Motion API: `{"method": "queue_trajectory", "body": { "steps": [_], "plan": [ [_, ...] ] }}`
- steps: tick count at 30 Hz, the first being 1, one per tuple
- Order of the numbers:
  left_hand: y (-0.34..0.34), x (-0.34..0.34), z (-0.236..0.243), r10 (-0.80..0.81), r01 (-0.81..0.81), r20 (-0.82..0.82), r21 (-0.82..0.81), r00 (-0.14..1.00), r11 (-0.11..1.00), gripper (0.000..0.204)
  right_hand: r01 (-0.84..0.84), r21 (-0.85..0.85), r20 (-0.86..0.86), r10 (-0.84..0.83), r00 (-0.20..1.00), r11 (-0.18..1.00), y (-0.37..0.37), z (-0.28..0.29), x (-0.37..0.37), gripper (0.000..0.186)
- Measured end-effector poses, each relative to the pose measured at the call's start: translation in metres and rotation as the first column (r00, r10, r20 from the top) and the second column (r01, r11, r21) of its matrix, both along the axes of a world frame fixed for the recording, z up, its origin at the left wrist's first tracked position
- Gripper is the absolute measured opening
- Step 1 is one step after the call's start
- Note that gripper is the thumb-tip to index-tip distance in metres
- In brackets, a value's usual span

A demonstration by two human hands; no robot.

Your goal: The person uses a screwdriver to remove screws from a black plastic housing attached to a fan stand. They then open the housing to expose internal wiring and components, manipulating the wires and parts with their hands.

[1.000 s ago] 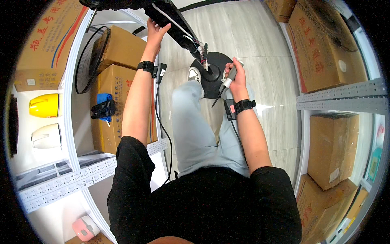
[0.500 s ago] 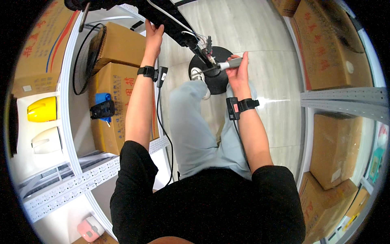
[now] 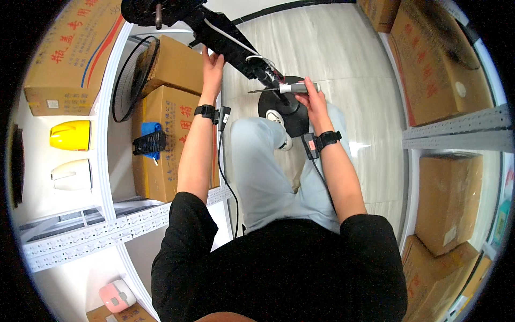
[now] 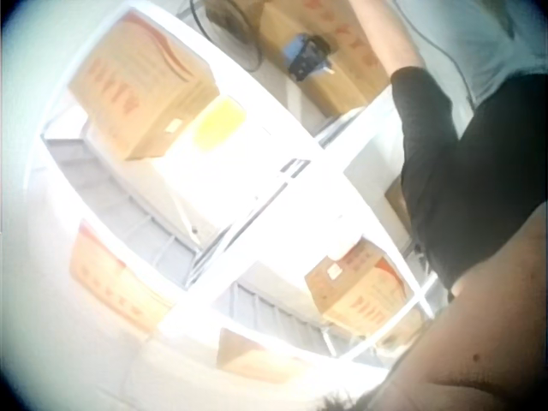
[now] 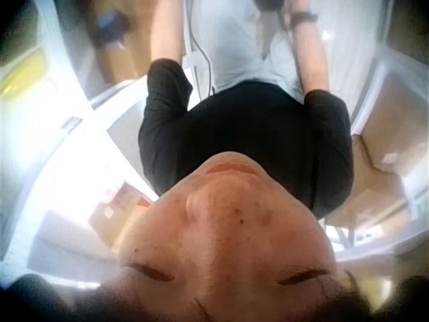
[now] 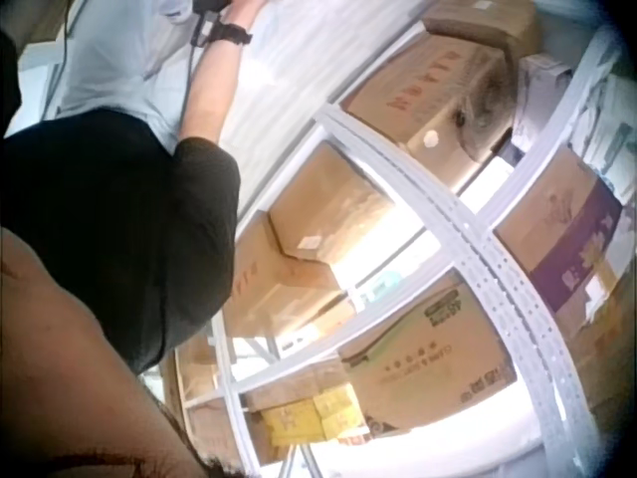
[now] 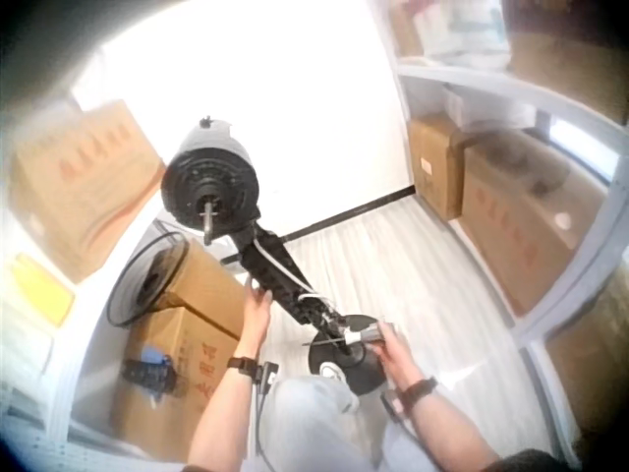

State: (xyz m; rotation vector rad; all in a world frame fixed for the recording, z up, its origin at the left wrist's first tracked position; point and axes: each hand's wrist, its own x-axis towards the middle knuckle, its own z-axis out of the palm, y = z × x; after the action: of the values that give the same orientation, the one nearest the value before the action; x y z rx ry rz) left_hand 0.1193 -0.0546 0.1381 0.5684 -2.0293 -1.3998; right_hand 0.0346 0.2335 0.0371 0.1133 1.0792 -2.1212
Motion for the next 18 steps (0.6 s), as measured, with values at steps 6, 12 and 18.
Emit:
{"method": "queue_trajectory", "body": {
  "steps": [6,12,18],
  "plan": [
    [0.031,0.0,-0.042,0.189,-0.12,-0.185,0.33,0.964,0.936,0.058,0.035,-0.113,0.063,-0.028,0.998,0.993,0.003,-0.014,0.001,0.029],
    [0.067,0.02,-0.115,0.295,-0.212,0.022,0.747,0.955,0.63,0.04,-0.014,-0.124,0.04,0.019,0.999,0.992,-0.012,-0.003,0.019,0.026],
    [0.087,-0.02,-0.092,0.074,0.106,-0.214,0.719,0.974,0.686,0.047,0.028,-0.055,0.008,-0.028,1.0,0.998,-0.012,0.0,0.018,0.03]
  ]
}}
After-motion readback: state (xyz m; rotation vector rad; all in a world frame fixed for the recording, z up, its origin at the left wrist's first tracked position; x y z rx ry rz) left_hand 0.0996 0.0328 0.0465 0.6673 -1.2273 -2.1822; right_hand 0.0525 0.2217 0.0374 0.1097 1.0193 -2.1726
